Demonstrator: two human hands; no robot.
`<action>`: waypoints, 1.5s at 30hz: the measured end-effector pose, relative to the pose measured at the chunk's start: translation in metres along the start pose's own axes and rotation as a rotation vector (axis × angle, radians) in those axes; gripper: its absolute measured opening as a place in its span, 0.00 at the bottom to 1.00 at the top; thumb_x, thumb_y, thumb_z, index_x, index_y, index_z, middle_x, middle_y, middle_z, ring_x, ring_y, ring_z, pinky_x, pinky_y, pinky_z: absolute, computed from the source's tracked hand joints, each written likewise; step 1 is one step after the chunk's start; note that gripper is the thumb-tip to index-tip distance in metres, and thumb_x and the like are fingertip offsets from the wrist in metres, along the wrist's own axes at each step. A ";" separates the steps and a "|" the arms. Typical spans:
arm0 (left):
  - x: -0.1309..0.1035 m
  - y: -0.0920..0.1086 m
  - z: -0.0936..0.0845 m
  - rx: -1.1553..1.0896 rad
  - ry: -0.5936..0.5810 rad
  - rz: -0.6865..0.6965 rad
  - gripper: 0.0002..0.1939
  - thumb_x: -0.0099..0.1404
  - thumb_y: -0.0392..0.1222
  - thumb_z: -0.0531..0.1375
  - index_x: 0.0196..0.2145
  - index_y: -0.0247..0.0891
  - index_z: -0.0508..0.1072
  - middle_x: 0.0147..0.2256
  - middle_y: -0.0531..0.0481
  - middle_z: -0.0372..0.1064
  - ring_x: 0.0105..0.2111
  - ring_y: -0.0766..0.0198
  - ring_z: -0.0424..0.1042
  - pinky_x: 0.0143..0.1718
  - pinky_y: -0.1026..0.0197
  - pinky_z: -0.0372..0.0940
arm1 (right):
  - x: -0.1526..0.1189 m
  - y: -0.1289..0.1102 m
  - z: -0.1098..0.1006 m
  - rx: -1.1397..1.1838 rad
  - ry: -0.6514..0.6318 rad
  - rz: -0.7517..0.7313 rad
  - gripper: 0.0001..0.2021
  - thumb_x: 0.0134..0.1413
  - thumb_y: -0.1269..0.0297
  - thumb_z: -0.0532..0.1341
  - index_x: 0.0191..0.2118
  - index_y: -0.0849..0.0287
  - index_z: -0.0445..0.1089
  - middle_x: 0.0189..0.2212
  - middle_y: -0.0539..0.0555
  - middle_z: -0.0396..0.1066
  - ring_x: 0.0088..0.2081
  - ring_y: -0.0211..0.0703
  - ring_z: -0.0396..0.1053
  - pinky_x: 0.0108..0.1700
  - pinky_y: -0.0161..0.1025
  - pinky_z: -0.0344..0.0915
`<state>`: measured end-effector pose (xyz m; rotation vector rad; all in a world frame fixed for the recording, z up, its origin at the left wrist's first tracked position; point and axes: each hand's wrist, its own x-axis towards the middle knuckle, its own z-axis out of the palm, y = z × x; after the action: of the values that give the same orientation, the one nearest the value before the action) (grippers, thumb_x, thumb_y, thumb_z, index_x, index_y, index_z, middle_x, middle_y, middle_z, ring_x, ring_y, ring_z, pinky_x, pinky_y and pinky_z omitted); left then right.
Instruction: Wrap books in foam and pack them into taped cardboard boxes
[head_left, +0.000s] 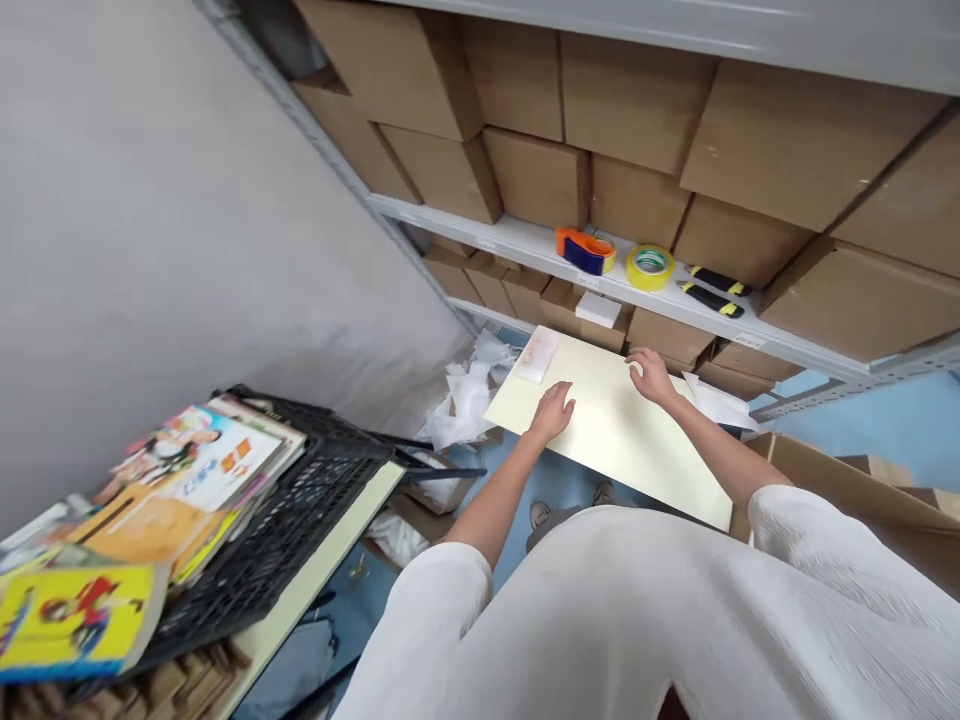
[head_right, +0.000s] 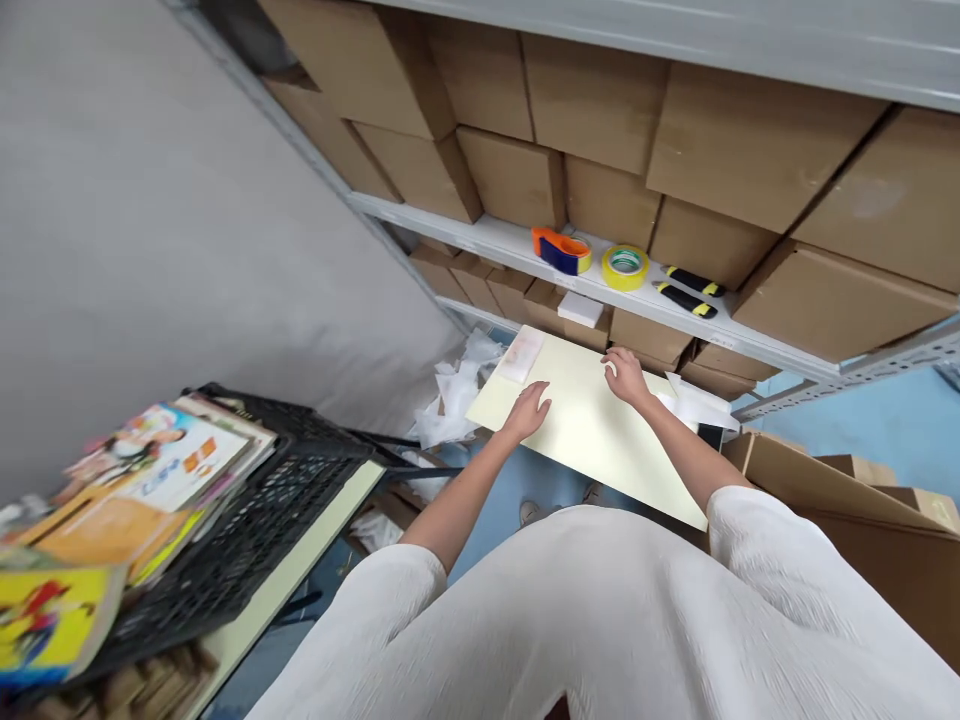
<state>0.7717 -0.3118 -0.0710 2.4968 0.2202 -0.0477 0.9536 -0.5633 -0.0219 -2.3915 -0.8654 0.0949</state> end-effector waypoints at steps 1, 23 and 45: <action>-0.009 -0.006 -0.005 -0.003 0.026 -0.025 0.27 0.79 0.41 0.53 0.72 0.38 0.65 0.71 0.36 0.65 0.72 0.49 0.64 0.75 0.43 0.59 | 0.003 -0.009 0.008 0.014 -0.025 -0.024 0.16 0.67 0.67 0.54 0.52 0.54 0.77 0.61 0.62 0.74 0.62 0.61 0.68 0.65 0.58 0.64; -0.317 -0.152 -0.147 -0.013 0.558 -0.368 0.26 0.81 0.44 0.51 0.73 0.39 0.64 0.72 0.38 0.64 0.74 0.51 0.61 0.76 0.45 0.58 | -0.007 -0.356 0.227 0.253 -0.339 -0.614 0.13 0.67 0.63 0.56 0.50 0.53 0.76 0.52 0.61 0.79 0.58 0.58 0.72 0.66 0.55 0.66; -0.539 -0.243 -0.219 0.087 1.037 -0.803 0.25 0.82 0.52 0.51 0.68 0.39 0.70 0.70 0.34 0.66 0.72 0.48 0.65 0.74 0.41 0.62 | -0.050 -0.646 0.378 0.563 -0.707 -1.151 0.12 0.68 0.64 0.58 0.51 0.53 0.76 0.51 0.61 0.78 0.56 0.60 0.72 0.61 0.57 0.69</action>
<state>0.1953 -0.0687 0.0085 2.1104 1.6234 0.9192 0.4542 -0.0044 0.0158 -1.0565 -2.0583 0.6318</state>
